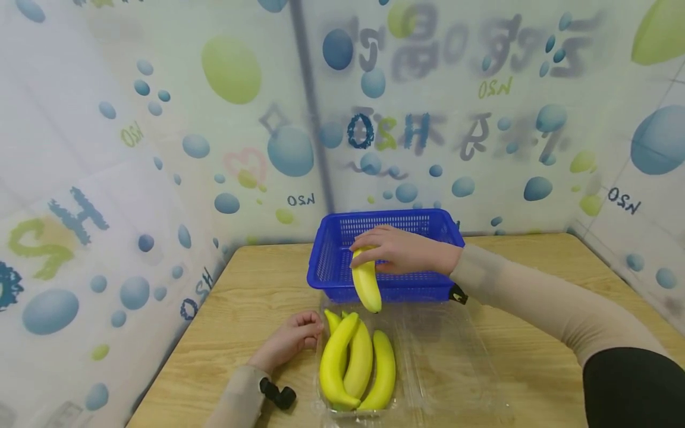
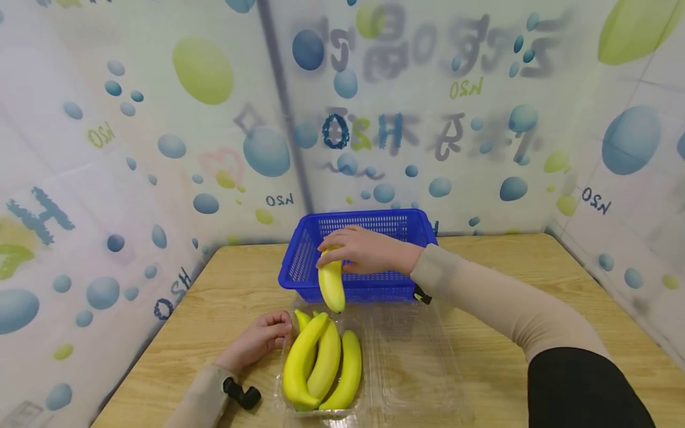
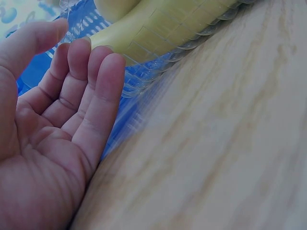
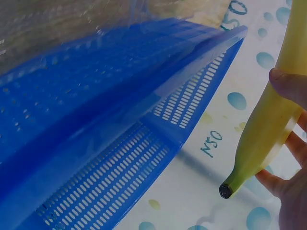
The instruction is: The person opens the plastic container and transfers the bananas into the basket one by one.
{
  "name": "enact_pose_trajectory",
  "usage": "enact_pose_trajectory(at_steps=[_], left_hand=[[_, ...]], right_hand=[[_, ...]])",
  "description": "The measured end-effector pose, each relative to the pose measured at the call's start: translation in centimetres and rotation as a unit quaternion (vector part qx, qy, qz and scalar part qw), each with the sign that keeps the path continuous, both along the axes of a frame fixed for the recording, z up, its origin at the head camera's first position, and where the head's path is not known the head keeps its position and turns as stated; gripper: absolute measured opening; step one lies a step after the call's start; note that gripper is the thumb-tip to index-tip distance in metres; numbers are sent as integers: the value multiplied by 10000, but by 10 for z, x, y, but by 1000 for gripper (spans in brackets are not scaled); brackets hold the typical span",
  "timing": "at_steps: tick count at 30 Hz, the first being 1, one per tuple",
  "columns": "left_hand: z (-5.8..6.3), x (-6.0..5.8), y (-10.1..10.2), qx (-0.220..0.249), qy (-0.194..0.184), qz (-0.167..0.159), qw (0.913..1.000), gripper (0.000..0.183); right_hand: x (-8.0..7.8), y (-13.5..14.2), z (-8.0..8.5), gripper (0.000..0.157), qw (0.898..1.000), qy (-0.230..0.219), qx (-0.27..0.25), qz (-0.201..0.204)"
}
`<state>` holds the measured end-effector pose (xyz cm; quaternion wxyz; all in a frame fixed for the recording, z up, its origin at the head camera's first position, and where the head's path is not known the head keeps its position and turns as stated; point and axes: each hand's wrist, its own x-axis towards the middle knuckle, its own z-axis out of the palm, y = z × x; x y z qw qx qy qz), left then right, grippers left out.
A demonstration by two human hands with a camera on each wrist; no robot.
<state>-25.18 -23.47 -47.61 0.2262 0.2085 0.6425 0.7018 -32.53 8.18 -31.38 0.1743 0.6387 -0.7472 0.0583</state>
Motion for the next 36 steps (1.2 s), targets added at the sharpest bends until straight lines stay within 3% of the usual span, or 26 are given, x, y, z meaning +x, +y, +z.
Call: enact_pose_trajectory(at_steps=[36], left_hand=[[2, 2, 0, -115, -32, 77, 9999, 10]], right_hand=[[-46, -19, 8, 46, 9977, 69, 555, -373]])
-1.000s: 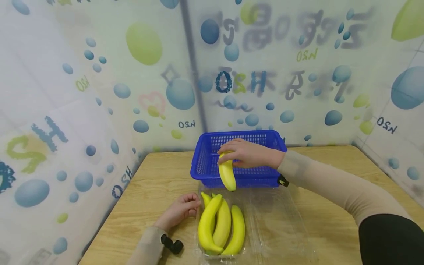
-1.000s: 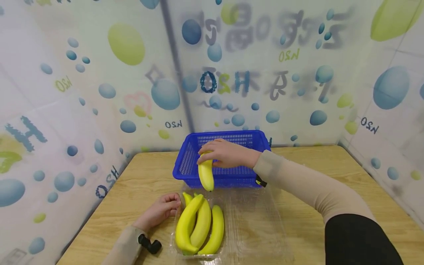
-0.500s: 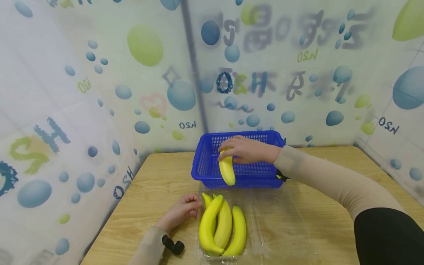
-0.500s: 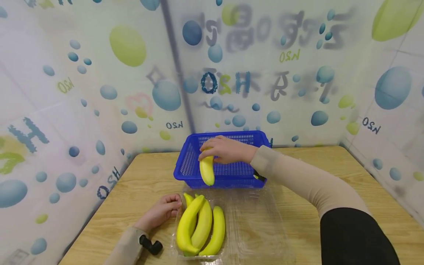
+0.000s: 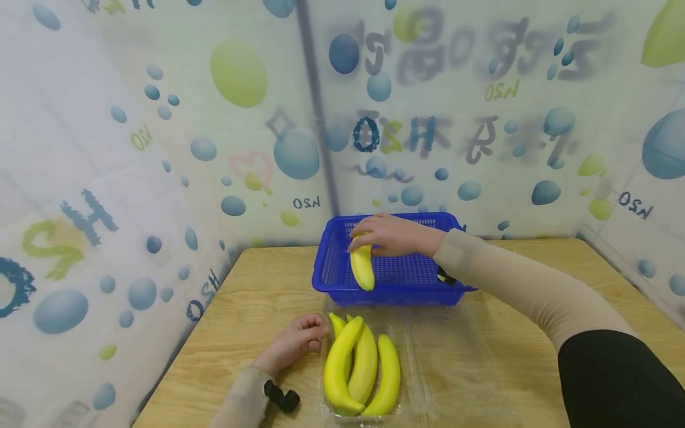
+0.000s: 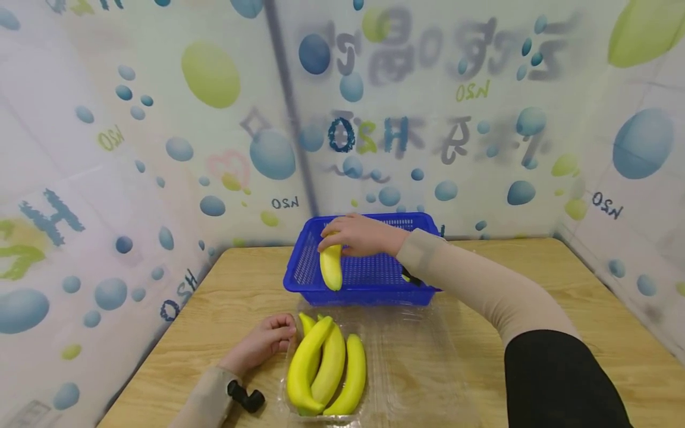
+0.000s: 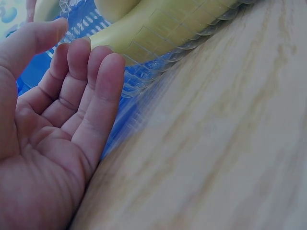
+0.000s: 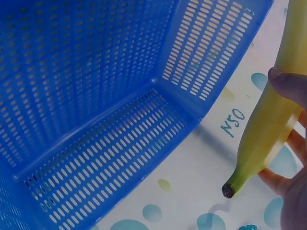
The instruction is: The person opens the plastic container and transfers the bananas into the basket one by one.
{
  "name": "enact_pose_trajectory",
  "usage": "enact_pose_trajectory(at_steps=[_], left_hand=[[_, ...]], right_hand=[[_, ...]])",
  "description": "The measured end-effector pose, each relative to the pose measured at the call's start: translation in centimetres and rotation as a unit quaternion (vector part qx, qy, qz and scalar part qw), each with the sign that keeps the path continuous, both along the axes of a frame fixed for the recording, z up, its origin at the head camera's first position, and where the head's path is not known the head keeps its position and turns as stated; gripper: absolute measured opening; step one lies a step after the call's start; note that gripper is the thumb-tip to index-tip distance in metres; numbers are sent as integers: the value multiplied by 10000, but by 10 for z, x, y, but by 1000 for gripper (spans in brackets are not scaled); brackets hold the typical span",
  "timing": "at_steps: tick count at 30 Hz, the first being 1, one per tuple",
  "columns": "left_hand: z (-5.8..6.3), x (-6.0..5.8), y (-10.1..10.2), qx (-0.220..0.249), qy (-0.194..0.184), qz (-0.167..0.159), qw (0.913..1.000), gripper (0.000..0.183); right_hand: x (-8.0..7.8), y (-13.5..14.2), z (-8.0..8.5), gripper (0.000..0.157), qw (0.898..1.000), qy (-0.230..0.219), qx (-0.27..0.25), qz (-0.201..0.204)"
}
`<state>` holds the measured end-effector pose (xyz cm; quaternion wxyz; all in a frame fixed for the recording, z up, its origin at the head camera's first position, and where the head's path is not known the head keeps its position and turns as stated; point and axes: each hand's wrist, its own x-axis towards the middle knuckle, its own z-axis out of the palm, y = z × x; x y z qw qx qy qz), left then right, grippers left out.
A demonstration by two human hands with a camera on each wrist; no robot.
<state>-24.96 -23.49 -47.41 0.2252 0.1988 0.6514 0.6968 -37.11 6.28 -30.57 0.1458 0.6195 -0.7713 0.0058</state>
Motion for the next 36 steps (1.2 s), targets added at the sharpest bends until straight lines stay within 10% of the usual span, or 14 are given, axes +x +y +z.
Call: enact_pose_trajectory(at_steps=[14, 36], left_hand=[[1, 1, 0, 6, 20, 1, 10000, 12], [-2, -1, 0, 37, -78, -27, 10000, 13]], right_hand=[[-15, -2, 11, 46, 10000, 61, -37, -41], [-42, -20, -19, 45, 9998, 73, 171, -89]])
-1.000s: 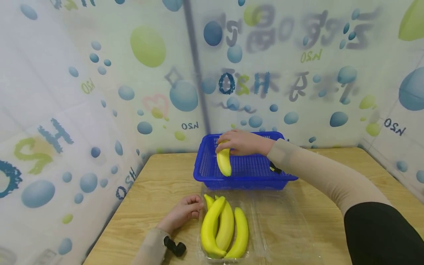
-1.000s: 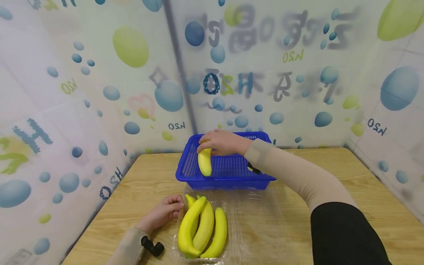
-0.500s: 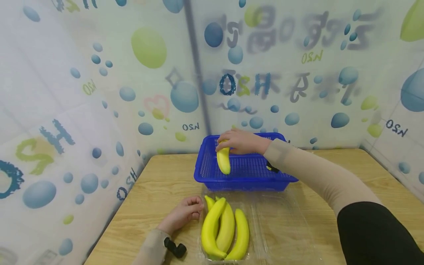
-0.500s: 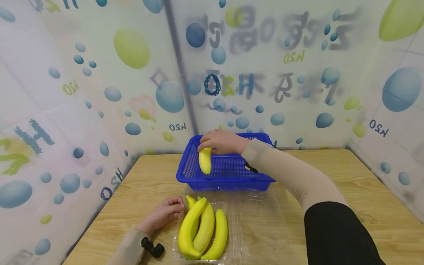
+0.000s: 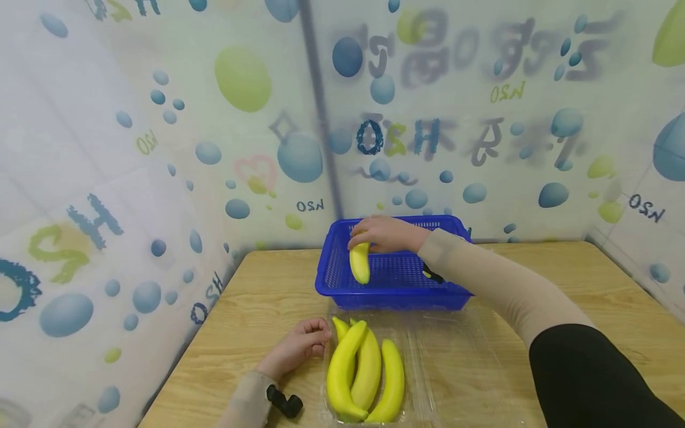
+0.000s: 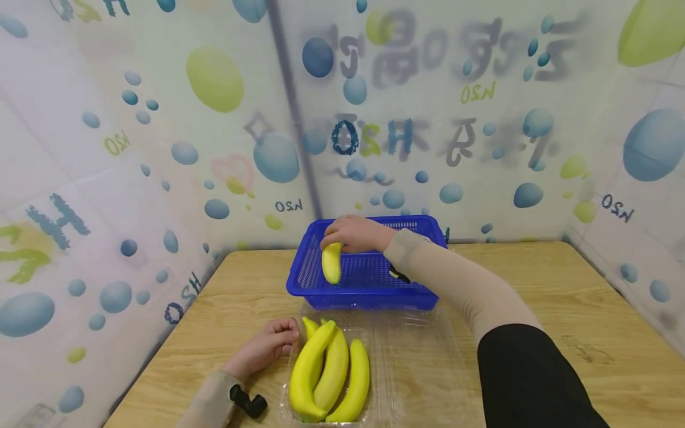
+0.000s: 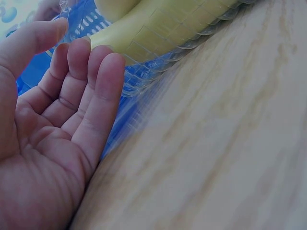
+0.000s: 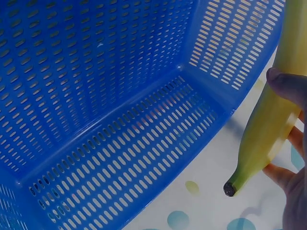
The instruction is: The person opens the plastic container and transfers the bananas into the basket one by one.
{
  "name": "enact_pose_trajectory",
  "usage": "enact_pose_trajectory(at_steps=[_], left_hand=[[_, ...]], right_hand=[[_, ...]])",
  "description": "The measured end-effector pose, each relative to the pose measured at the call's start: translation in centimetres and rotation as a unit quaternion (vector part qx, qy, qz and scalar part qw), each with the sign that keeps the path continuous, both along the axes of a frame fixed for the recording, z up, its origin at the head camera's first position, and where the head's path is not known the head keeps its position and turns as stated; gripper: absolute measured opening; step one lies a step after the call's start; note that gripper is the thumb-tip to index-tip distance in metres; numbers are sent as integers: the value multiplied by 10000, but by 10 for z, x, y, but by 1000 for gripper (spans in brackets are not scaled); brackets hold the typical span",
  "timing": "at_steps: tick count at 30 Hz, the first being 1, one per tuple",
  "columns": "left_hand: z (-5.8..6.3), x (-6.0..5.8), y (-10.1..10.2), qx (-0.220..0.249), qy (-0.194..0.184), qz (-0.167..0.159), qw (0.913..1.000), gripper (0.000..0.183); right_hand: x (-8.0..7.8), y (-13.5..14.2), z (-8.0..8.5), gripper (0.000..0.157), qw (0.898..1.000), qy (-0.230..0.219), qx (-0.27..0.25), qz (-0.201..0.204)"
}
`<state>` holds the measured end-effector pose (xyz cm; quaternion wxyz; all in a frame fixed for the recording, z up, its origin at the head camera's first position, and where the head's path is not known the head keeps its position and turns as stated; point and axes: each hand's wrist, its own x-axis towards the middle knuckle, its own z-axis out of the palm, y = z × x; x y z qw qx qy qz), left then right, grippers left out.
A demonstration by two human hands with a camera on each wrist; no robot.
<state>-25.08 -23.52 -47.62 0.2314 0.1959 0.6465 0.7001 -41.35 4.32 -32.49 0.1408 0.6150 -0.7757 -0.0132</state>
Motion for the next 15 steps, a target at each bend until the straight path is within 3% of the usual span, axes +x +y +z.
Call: enact_pose_trajectory(at_steps=[15], left_hand=[[0, 1, 0, 8, 31, 31, 10000, 12]], right_hand=[[-7, -10, -15, 40, 9996, -103, 258, -66]])
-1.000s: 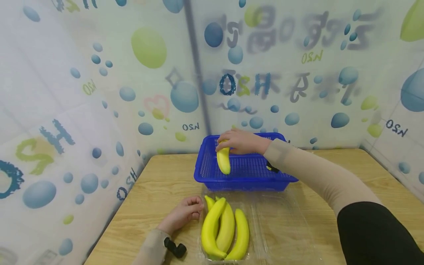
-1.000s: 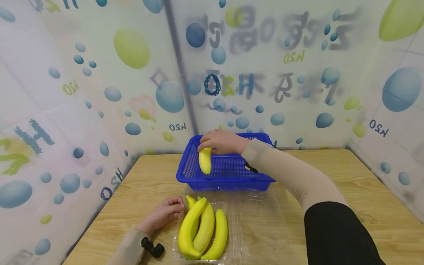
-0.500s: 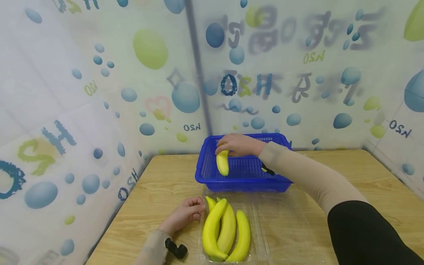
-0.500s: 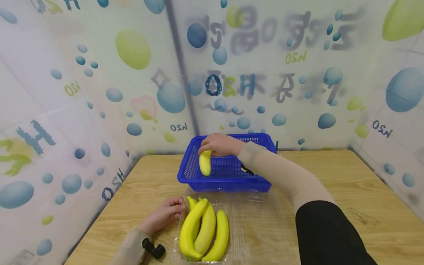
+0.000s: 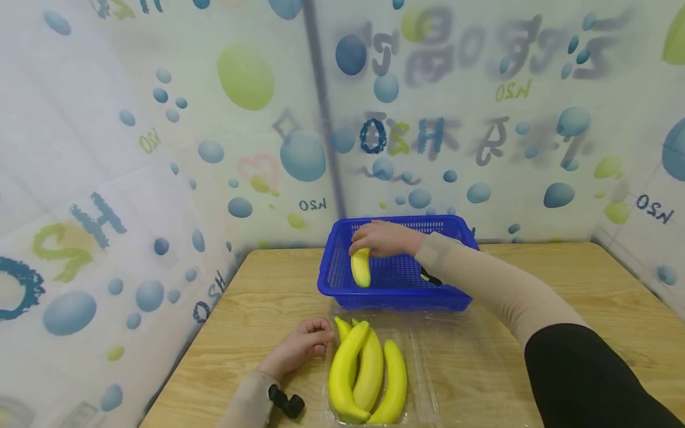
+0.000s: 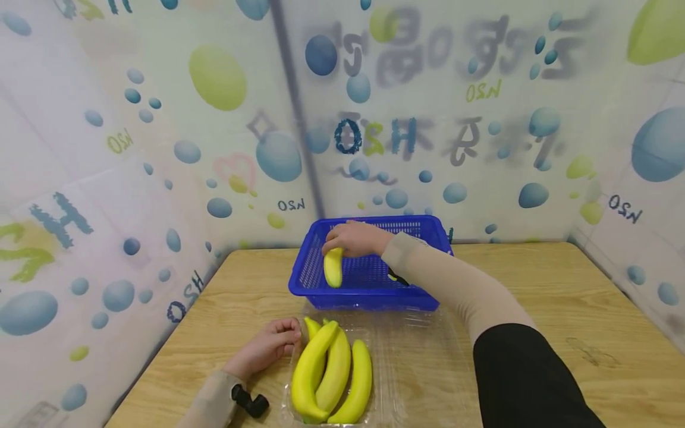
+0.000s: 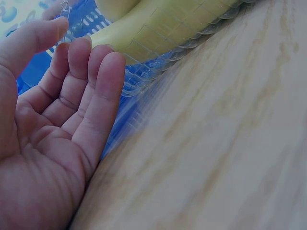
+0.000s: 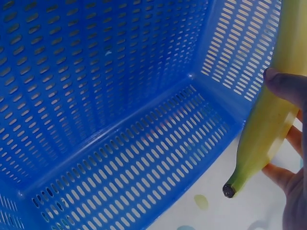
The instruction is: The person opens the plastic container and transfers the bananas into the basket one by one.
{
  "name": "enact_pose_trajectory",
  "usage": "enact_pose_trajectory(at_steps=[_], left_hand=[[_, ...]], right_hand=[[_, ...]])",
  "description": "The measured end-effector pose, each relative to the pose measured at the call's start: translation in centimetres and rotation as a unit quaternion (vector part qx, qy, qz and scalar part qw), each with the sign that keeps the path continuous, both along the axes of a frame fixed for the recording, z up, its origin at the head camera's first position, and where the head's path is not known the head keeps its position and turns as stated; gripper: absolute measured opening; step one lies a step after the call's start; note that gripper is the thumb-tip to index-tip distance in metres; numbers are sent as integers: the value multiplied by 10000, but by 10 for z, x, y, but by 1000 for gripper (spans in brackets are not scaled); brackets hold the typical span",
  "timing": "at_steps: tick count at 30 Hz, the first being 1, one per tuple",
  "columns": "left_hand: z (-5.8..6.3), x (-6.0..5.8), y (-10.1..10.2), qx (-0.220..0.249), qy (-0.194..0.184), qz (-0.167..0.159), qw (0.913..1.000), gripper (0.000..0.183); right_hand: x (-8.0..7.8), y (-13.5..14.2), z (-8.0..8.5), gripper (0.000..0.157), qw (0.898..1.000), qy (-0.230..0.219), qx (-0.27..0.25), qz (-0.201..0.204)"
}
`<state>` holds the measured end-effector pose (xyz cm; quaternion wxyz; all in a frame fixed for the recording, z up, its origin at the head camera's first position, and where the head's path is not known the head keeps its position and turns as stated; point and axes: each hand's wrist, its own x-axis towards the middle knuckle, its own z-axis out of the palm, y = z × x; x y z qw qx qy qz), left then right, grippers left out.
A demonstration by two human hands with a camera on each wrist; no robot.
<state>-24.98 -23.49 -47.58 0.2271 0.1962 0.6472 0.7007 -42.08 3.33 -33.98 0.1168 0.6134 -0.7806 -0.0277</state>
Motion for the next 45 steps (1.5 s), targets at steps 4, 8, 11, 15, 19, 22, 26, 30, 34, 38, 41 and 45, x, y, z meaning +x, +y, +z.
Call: enact_pose_trajectory(at_steps=[4, 8, 11, 15, 19, 22, 26, 30, 34, 38, 41, 45], left_hand=[[0, 1, 0, 7, 17, -6, 10000, 11], [0, 0, 0, 8, 4, -13, 10000, 11], [0, 0, 0, -3, -2, -12, 10000, 11], [-1, 0, -1, 11, 12, -16, 10000, 11], [-2, 0, -2, 12, 25, -9, 10000, 12], [-3, 0, -2, 4, 25, 7, 10000, 13], [-3, -1, -2, 13, 43, 27, 10000, 13], [-3, 0, -1, 57, 39, 27, 10000, 14], [-3, 0, -1, 78, 44, 13, 10000, 13], [-4, 0, -1, 79, 56, 18, 10000, 12], [-4, -1, -1, 91, 59, 6, 9999, 11], [-4, -1, -1, 122, 70, -25, 9999, 11]], right_hand=[[-3, -4, -7, 40, 9999, 26, 155, -24], [-5, -7, -13, 40, 9997, 29, 246, -14], [-6, -10, -17, 41, 9993, 42, 365, -93], [-6, -13, -22, 41, 9989, -23, 452, -102], [-5, -16, -27, 41, 9983, -144, 551, -106], [-5, -16, -30, 41, 9976, -210, 629, -210], [-6, -17, -34, 40, 9980, -196, 579, -170], [-6, -18, -37, 38, 9983, -130, 571, -74], [-5, -19, -39, 36, 9973, -178, 686, -174], [-6, -20, -45, 35, 9949, -352, 848, -406], [-7, -21, -47, 34, 9938, -407, 906, -502], [-7, -22, -49, 30, 9948, -423, 829, -420]])
